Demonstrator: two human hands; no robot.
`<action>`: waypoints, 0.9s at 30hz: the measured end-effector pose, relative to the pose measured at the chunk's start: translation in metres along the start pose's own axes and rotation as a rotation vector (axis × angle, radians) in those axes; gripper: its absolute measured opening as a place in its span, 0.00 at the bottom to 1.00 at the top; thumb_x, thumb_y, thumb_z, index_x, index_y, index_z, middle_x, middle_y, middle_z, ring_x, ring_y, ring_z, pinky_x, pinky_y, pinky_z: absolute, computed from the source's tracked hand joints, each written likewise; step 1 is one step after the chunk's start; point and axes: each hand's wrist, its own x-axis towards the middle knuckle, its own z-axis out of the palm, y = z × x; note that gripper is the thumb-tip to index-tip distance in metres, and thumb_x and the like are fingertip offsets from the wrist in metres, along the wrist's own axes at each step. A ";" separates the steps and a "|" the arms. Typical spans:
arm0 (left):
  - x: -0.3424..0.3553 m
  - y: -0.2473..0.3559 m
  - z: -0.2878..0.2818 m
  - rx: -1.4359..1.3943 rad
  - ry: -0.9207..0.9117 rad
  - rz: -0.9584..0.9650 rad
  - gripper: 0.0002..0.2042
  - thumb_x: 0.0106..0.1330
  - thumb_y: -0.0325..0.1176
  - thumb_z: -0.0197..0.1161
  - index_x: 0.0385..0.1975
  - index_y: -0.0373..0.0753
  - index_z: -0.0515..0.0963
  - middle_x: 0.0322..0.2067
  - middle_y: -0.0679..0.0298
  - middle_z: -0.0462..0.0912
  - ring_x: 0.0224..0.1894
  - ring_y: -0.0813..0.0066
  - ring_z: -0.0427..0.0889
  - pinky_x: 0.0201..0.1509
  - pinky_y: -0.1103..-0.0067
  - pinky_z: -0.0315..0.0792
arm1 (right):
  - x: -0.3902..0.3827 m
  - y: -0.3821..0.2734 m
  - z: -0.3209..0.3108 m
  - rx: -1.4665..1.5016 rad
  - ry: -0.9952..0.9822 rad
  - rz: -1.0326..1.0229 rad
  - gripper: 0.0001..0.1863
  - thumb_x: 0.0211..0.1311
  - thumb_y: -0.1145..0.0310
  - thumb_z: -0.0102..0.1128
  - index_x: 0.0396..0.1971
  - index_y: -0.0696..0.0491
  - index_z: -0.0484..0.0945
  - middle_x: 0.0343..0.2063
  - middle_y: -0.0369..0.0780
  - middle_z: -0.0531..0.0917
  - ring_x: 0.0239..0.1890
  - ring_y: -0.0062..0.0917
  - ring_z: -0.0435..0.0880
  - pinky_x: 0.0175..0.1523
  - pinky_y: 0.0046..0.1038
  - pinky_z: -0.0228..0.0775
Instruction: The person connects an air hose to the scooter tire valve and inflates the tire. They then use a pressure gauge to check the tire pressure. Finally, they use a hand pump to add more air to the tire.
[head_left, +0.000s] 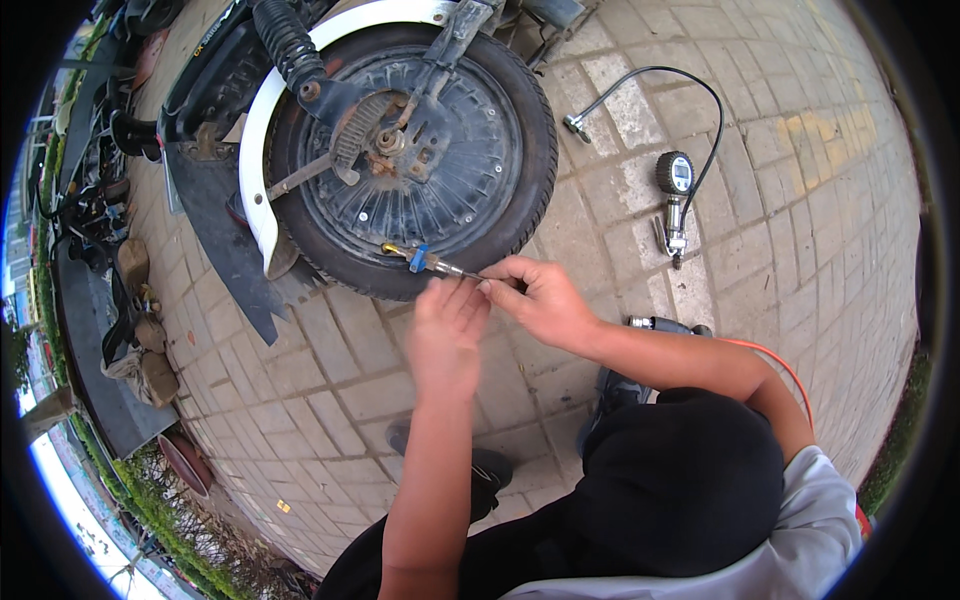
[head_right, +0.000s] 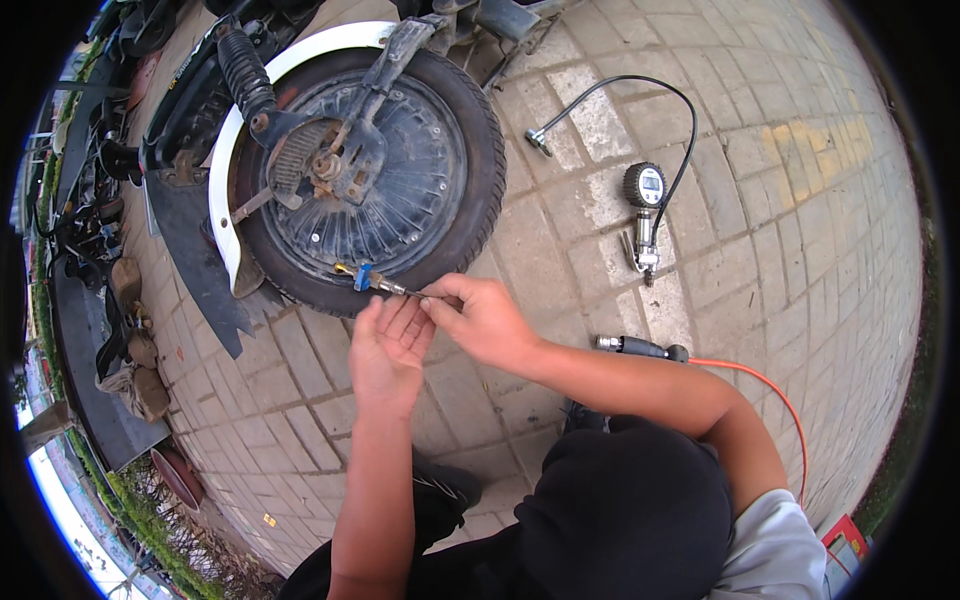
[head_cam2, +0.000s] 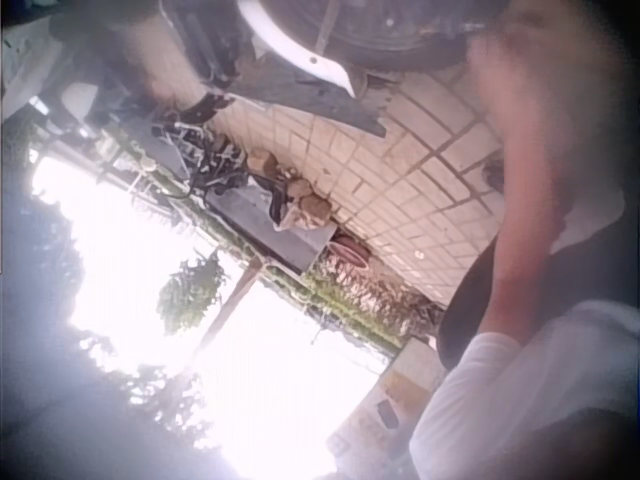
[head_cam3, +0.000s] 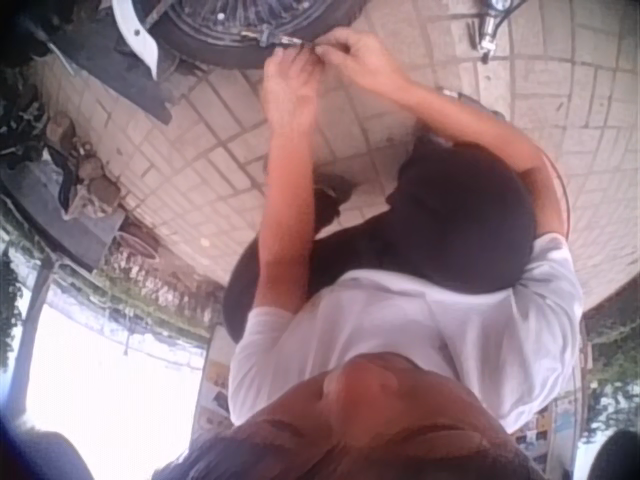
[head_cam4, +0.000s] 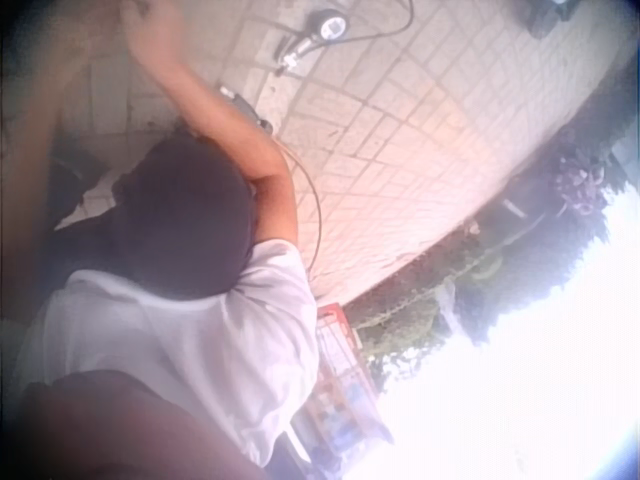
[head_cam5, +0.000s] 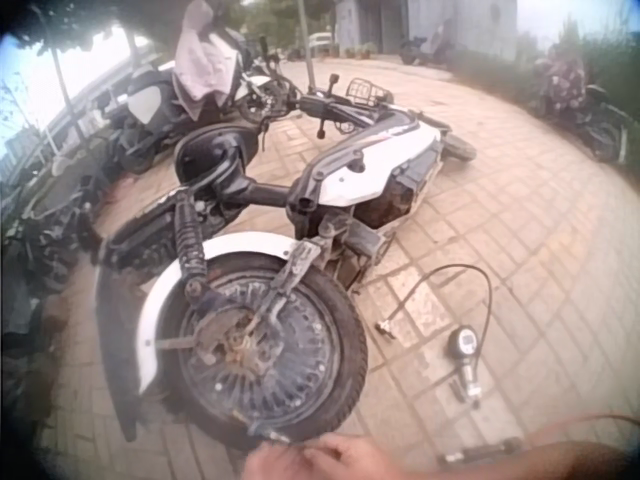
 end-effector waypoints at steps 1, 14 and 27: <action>0.000 0.008 0.000 -0.011 0.022 0.002 0.29 0.71 0.48 0.58 0.56 0.25 0.69 0.55 0.46 0.75 0.58 0.56 0.75 0.66 0.65 0.67 | 0.004 -0.003 0.002 -0.022 0.008 -0.036 0.10 0.65 0.70 0.61 0.39 0.62 0.83 0.30 0.44 0.87 0.33 0.21 0.84 0.41 0.28 0.76; 0.023 0.053 0.015 -0.161 -0.114 -0.216 0.23 0.75 0.47 0.51 0.49 0.28 0.69 0.53 0.47 0.77 0.62 0.55 0.72 0.72 0.62 0.63 | 0.013 -0.034 0.010 0.068 0.015 -0.071 0.17 0.66 0.75 0.50 0.50 0.65 0.80 0.46 0.51 0.86 0.48 0.32 0.86 0.55 0.29 0.74; 0.022 0.028 0.010 0.096 -0.179 0.085 0.14 0.77 0.31 0.47 0.55 0.28 0.68 0.53 0.50 0.76 0.56 0.58 0.79 0.64 0.65 0.72 | 0.037 -0.017 0.042 -0.110 0.409 -0.265 0.11 0.64 0.68 0.58 0.41 0.60 0.79 0.39 0.44 0.82 0.42 0.38 0.79 0.49 0.35 0.71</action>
